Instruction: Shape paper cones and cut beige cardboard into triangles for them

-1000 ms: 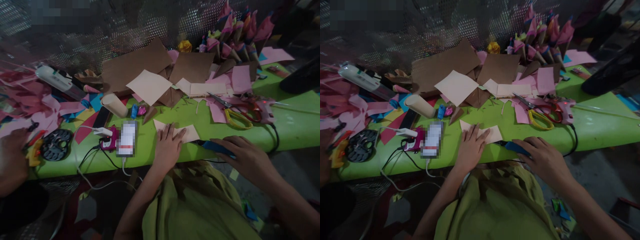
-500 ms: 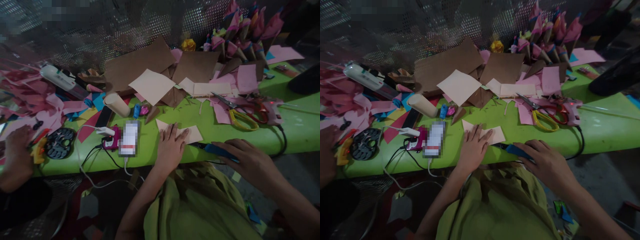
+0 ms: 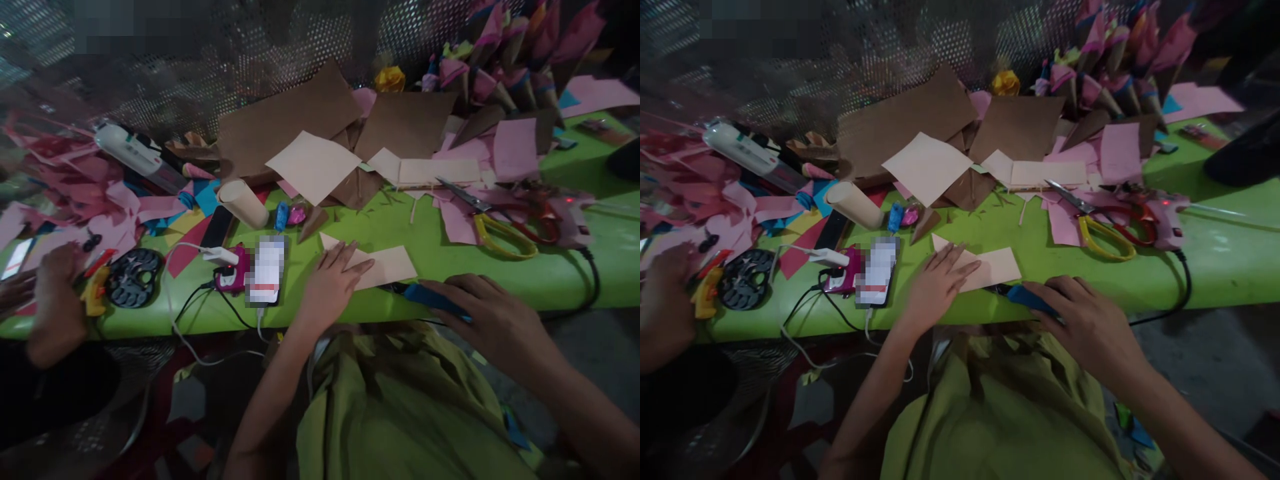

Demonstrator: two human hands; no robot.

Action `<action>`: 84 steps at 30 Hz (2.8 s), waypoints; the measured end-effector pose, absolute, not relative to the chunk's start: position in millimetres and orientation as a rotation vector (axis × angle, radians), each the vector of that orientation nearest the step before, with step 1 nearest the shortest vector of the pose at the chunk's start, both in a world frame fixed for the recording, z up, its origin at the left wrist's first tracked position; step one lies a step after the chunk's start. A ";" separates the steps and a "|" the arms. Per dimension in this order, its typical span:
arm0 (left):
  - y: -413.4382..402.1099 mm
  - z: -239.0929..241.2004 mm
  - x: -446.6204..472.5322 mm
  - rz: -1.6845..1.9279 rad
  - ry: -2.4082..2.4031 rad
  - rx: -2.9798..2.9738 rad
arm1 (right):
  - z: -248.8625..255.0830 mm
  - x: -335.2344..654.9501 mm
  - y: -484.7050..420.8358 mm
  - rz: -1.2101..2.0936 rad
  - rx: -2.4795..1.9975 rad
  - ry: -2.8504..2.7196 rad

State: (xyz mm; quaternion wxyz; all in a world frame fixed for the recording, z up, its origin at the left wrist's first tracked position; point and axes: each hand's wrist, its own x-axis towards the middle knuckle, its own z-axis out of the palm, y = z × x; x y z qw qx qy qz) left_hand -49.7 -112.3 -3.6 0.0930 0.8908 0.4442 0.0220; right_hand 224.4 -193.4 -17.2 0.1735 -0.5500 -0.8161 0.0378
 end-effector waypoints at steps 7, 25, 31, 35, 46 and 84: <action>-111.7 -9.4 -60.3 0.006 1.265 2.658 | -16.0 226.9 -192.4 0.106 -1.503 -2.321; -112.9 -3.1 -57.6 -0.048 1.260 2.612 | -19.7 193.2 -194.0 0.104 -1.484 -2.349; -96.0 4.2 -68.2 -0.118 1.135 2.584 | -18.4 192.8 -190.2 0.004 -1.384 -2.353; -91.5 0.9 -71.7 -0.129 1.117 2.597 | -13.8 191.8 -188.9 -0.021 -1.336 -2.357; -94.9 -3.0 -72.9 -0.085 1.120 2.625 | -20.5 178.8 -189.8 0.076 -1.349 -2.376; -48.9 3.5 -50.8 0.742 1.283 1.705 | 7.1 184.2 -20.4 0.928 -1.249 -1.575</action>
